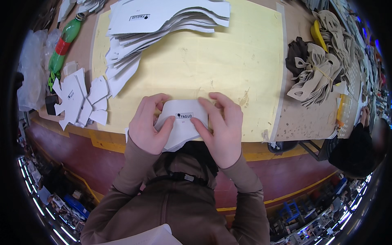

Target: The person repeatedly picks up white paper cutouts, peels off backing from small stickers, and applies the stickers to the cutouts. They smooth each sticker with their fingers and place the labeled pieces into a growing stack on the table.

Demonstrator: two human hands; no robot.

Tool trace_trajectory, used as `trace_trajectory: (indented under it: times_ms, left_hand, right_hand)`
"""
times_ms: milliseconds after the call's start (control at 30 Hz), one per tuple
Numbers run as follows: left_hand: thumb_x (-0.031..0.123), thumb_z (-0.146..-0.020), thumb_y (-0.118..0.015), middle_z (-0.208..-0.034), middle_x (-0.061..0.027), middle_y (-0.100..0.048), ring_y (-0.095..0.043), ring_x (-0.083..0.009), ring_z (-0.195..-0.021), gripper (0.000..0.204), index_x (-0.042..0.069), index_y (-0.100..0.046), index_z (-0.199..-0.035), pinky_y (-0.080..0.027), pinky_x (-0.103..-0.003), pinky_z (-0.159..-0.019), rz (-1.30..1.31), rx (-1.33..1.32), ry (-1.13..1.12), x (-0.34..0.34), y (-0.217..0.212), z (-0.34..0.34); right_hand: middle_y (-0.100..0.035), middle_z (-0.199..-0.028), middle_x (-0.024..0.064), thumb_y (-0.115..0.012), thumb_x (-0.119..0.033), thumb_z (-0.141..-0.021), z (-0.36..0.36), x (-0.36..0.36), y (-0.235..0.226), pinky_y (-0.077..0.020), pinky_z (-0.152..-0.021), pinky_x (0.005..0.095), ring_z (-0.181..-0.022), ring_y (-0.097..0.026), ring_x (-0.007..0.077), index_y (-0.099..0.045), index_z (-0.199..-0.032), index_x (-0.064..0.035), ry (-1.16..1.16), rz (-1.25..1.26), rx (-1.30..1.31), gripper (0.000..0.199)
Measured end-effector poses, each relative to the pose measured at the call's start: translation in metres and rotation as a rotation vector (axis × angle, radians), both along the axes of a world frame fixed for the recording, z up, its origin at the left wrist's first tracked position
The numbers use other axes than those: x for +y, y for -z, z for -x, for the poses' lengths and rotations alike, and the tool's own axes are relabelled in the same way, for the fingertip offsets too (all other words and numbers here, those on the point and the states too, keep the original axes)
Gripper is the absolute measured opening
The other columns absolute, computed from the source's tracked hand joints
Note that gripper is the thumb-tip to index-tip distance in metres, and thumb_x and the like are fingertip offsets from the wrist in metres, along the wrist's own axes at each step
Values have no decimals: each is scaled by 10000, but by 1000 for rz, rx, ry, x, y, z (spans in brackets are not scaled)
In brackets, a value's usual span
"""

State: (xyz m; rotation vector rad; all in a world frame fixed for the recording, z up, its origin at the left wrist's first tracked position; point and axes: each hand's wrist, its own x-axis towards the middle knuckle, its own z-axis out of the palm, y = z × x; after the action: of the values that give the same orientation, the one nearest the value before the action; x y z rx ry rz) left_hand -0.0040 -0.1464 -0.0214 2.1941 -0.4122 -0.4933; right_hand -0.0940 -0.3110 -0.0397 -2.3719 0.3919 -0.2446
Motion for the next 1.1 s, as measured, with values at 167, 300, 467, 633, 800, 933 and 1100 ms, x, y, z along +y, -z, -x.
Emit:
trace_trajectory:
  times_ms: [167, 300, 467, 633, 800, 933, 1100]
  left_hand:
    - [45, -869, -680, -1024, -118, -585, -653, -287, -762, 275, 72, -655, -1141, -526, -371, -650, -22, -29, 42, 2, -2, 3]
    - [30, -875, -693, -1051, -122, -591, -643, -281, -733, 163, 67, -707, -1033, -516, -354, -653, -30, -40, 43, 1, -3, 6]
    - [32, -872, -701, -1113, -117, -596, -648, -284, -793, 144, 71, -723, -1008, -526, -373, -695, -30, -34, 10, 0, -4, 12]
    - [38, -812, -726, -1215, -99, -612, -590, -327, -1068, 188, 89, -743, -992, -475, -436, -905, -136, -410, 114, 2, 4, 13]
    - [36, -755, -738, -1218, -31, -651, -571, -296, -1122, 254, 131, -763, -989, -421, -416, -979, -140, -495, 156, 6, 11, 20]
    - [102, -766, -707, -1190, 10, -665, -588, -240, -1141, 270, 141, -756, -1029, -418, -408, -954, -178, -587, 233, 10, 14, 20]
    - [141, -835, -638, -1205, 2, -673, -614, -239, -1185, 330, 122, -735, -1150, -397, -405, -1036, -284, -609, 374, 12, 6, 28]
  right_hand:
    - [-520, -1318, 135, -839, -52, -775, 0, -7, 0, -501, -896, 365, -1002, -553, 264, -644, -1269, 2, 29, -107, 14, 534]
    - [-529, -1219, 123, -824, -32, -793, 1, -8, -1, -500, -842, 335, -936, -550, 227, -679, -1107, 24, 72, -158, -9, 351]
    - [-519, -1133, 112, -819, -27, -798, 1, -7, -3, -484, -796, 318, -869, -529, 207, -658, -852, 29, 92, -175, 11, 179]
    - [-517, -1133, 122, -809, -24, -810, 0, -7, -2, -479, -781, 328, -862, -524, 217, -648, -848, 32, 85, -176, 7, 174]
    - [-518, -1127, 129, -799, -17, -818, -1, -7, -1, -478, -781, 330, -862, -527, 224, -645, -851, 39, 88, -201, 12, 167]
    - [-521, -1131, 134, -795, -13, -820, -1, -7, -1, -480, -783, 334, -864, -534, 227, -643, -854, 41, 92, -210, 12, 165]
    - [-523, -1137, 140, -788, -6, -822, -2, -7, -2, -488, -786, 338, -868, -546, 231, -636, -846, 40, 90, -223, 13, 161]
